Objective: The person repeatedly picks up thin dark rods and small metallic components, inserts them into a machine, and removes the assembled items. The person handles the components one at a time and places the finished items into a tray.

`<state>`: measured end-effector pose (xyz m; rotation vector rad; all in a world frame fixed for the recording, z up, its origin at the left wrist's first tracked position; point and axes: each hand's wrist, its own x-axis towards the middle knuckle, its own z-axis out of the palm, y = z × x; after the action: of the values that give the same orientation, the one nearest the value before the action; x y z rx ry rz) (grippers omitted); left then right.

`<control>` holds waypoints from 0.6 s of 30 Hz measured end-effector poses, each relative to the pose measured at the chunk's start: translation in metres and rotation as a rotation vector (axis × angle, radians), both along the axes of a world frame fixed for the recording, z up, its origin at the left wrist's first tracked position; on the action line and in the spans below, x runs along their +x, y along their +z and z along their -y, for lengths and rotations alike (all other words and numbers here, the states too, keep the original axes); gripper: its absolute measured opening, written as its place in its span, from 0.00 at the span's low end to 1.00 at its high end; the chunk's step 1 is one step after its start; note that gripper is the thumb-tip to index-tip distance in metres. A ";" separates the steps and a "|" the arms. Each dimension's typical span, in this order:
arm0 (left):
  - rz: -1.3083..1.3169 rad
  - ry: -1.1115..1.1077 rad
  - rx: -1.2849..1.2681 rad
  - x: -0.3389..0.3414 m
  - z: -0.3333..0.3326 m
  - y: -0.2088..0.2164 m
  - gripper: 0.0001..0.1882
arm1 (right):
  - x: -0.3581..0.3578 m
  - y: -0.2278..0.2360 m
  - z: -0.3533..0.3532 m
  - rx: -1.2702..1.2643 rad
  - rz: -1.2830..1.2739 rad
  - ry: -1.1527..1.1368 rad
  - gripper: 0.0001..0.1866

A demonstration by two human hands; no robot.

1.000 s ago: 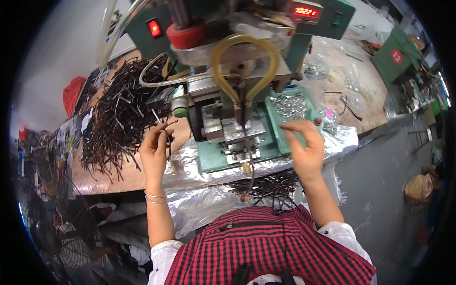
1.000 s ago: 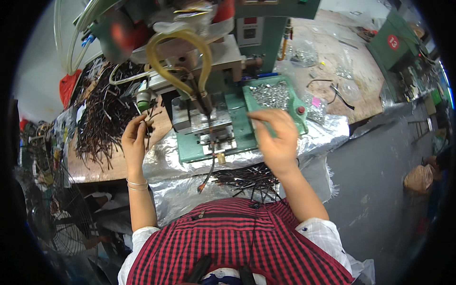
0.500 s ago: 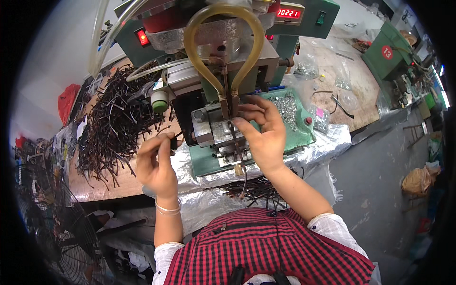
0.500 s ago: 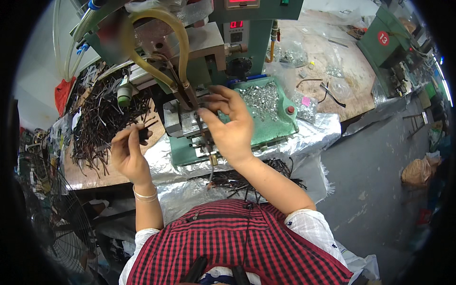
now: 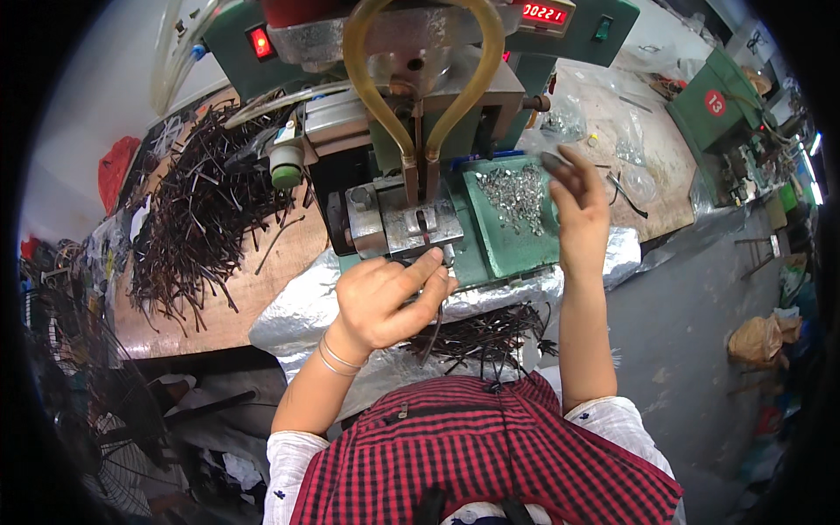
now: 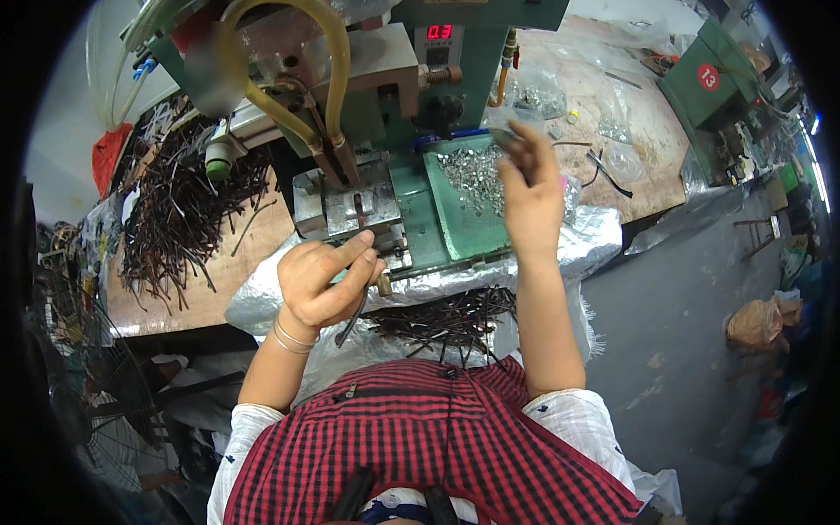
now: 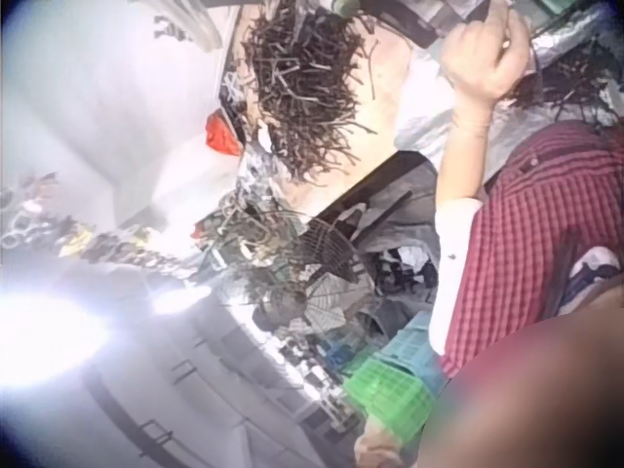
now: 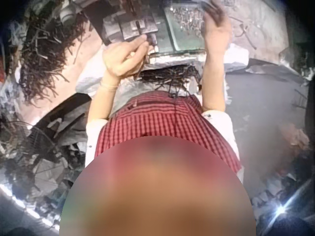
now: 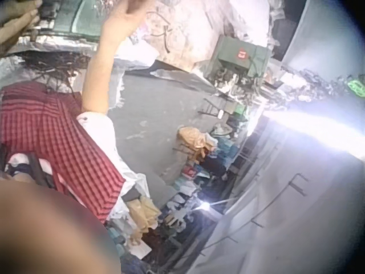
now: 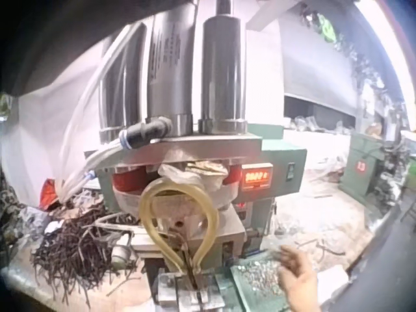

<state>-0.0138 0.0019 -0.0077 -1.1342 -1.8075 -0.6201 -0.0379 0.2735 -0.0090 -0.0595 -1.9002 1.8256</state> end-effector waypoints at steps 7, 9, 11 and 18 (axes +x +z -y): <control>0.023 0.014 0.013 0.002 -0.002 -0.001 0.13 | 0.025 -0.058 -0.015 0.725 0.170 -0.213 0.09; 0.040 0.018 0.003 0.004 -0.001 0.000 0.13 | 0.027 -0.058 -0.004 0.856 0.128 -0.239 0.08; 0.094 0.019 0.040 0.010 -0.002 -0.001 0.14 | 0.023 -0.060 0.000 0.941 0.095 -0.263 0.07; 0.115 0.301 0.004 0.078 0.059 0.012 0.14 | 0.018 -0.071 0.002 0.960 0.013 -0.278 0.06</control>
<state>0.0643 -0.0570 0.0039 -0.8142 -2.0245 -0.5180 -0.0194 0.2715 -0.0797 -0.0035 -2.4239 0.6166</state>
